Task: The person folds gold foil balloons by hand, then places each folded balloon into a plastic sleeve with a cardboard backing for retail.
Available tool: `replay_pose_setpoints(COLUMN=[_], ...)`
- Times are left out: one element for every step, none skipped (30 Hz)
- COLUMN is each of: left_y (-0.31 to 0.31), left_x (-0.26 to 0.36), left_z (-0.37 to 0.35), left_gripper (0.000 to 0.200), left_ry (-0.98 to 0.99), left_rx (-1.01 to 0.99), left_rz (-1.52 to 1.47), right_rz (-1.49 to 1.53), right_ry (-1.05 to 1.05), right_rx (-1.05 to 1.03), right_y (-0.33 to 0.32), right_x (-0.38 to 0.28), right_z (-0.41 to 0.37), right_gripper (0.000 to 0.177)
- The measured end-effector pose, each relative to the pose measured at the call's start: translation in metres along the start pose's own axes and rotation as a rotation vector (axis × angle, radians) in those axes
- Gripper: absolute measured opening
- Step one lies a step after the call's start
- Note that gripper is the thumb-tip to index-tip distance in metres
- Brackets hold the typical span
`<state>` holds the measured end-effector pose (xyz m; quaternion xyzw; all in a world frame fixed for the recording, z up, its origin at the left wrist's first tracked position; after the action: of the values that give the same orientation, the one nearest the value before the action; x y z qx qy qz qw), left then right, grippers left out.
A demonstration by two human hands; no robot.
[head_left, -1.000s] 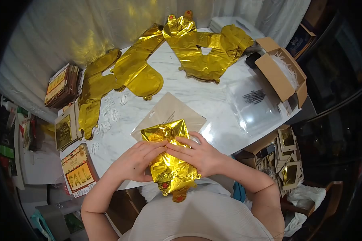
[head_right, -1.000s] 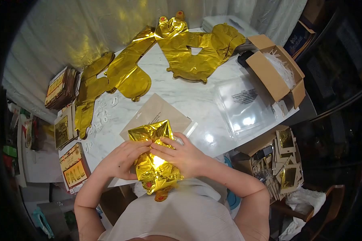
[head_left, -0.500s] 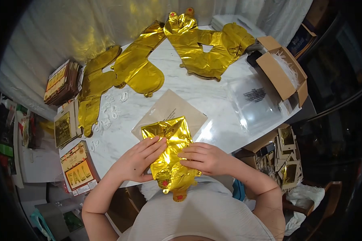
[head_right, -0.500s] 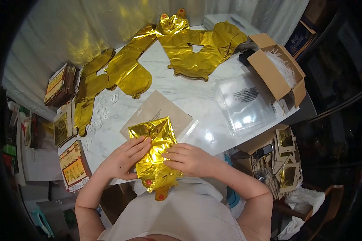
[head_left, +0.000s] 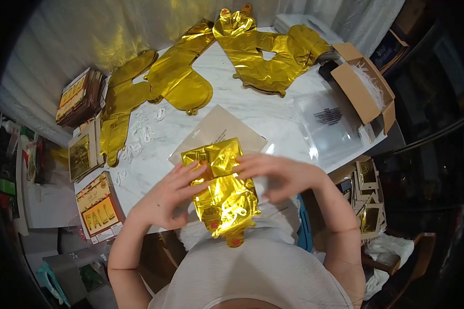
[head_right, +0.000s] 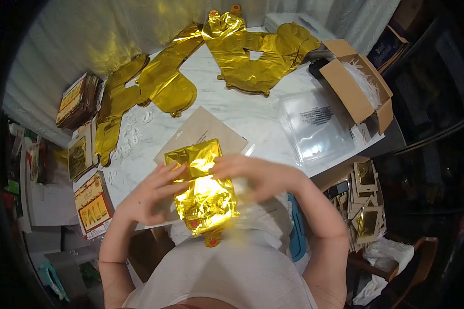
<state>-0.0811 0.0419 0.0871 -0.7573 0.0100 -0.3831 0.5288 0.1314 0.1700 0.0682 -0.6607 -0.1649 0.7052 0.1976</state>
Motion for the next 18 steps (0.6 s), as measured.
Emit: replay_pose_setpoints(left_y=[0.0, -0.007, -0.016, -0.024, -0.024, -0.023, -0.02, -0.018, -0.018, -0.016, -0.014, -0.014, -0.013, -0.014, -0.015, -0.015, -0.015, -0.016], left_x=[-0.005, -0.014, -0.019, -0.02, -0.023, -0.038, -0.051, -0.057, -0.058, -0.06, -0.062, -0.061, -0.061, -0.061, -0.06, -0.061, -0.062, -0.064], left_z=[0.0, -0.001, -0.002, 0.004, 0.011, 0.017, 0.021, 0.025, 0.028, 0.029, 0.029, 0.028, 0.028, 0.027, 0.026, 0.026, 0.025, 0.025], left_gripper=[0.081, 0.07, 0.061, 0.04, 0.04, 0.033, 0.028, 0.025, 0.025, 0.027, 0.029, 0.029, 0.028, 0.028, 0.028, 0.026, 0.025, 0.025], left_ry=[-0.001, -0.015, -0.029, -0.134, -0.137, -0.25, -0.361, -0.373, -0.37, -0.391, -0.413, -0.413, -0.415, -0.417, -0.416, -0.417, -0.418, -0.417], left_rx=[0.003, 0.137, 0.271, 0.414, 0.417, 0.436, 0.454, 0.468, 0.469, 0.466, 0.462, 0.46, 0.447, 0.435, 0.432, 0.425, 0.417, 0.417], left_rz=[-0.002, -0.029, -0.055, -0.076, -0.076, -0.068, -0.059, -0.067, -0.064, -0.074, -0.087, -0.088, -0.088, -0.085, -0.084, -0.113, -0.141, -0.14], right_rz=[0.21, 0.304, 0.396, 0.395, 0.286, 0.174, 0.171, -0.037, -0.244, -0.245, -0.244, -0.296, -0.348, -0.347, -0.193, -0.038, -0.038, 0.149], right_ry=[-0.021, 0.118, 0.257, 0.257, 0.351, 0.443, 0.44, 0.404, 0.367, 0.337, 0.338, 0.332, 0.325, 0.325, 0.401, 0.474, 0.474, 0.448], right_rx=[0.036, 0.117, 0.199, 0.194, 0.286, 0.378, 0.377, 0.326, 0.274, 0.275, 0.275, 0.246, 0.218, 0.219, 0.148, 0.076, 0.078, 0.065], right_y=[-0.013, -0.023, -0.029, -0.031, -0.037, -0.042, -0.038, -0.035, -0.031, -0.029, -0.028, -0.026, -0.025, -0.028, -0.028, -0.025, -0.025, -0.021], right_x=[0.006, 0.024, 0.042, 0.046, 0.055, 0.062, 0.065, 0.062, 0.056, 0.052, 0.054, 0.055, 0.055, 0.056, 0.058, 0.062, 0.067, 0.072], right_z=[0.003, 0.009, 0.018, 0.032, 0.045, 0.051, 0.056, 0.063, 0.069, 0.071, 0.072, 0.075, 0.077, 0.077, 0.078, 0.077, 0.076, 0.078], right_gripper=[0.051, 0.043, 0.035, 0.035, 0.032, 0.029, 0.029, 0.03, 0.031, 0.029, 0.029, 0.03, 0.031, 0.031, 0.029, 0.027, 0.027, 0.024])
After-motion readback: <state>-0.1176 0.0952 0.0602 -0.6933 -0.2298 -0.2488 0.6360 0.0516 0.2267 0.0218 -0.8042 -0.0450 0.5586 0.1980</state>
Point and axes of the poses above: each hand's wrist, its own z-axis towards the middle knuckle, its own y-axis out of the palm, x = y × z, the point moved 7 cm from there along z, towards the middle knuckle, and after that the axes turned 10 degrees about -x, right-handed, at the moved point
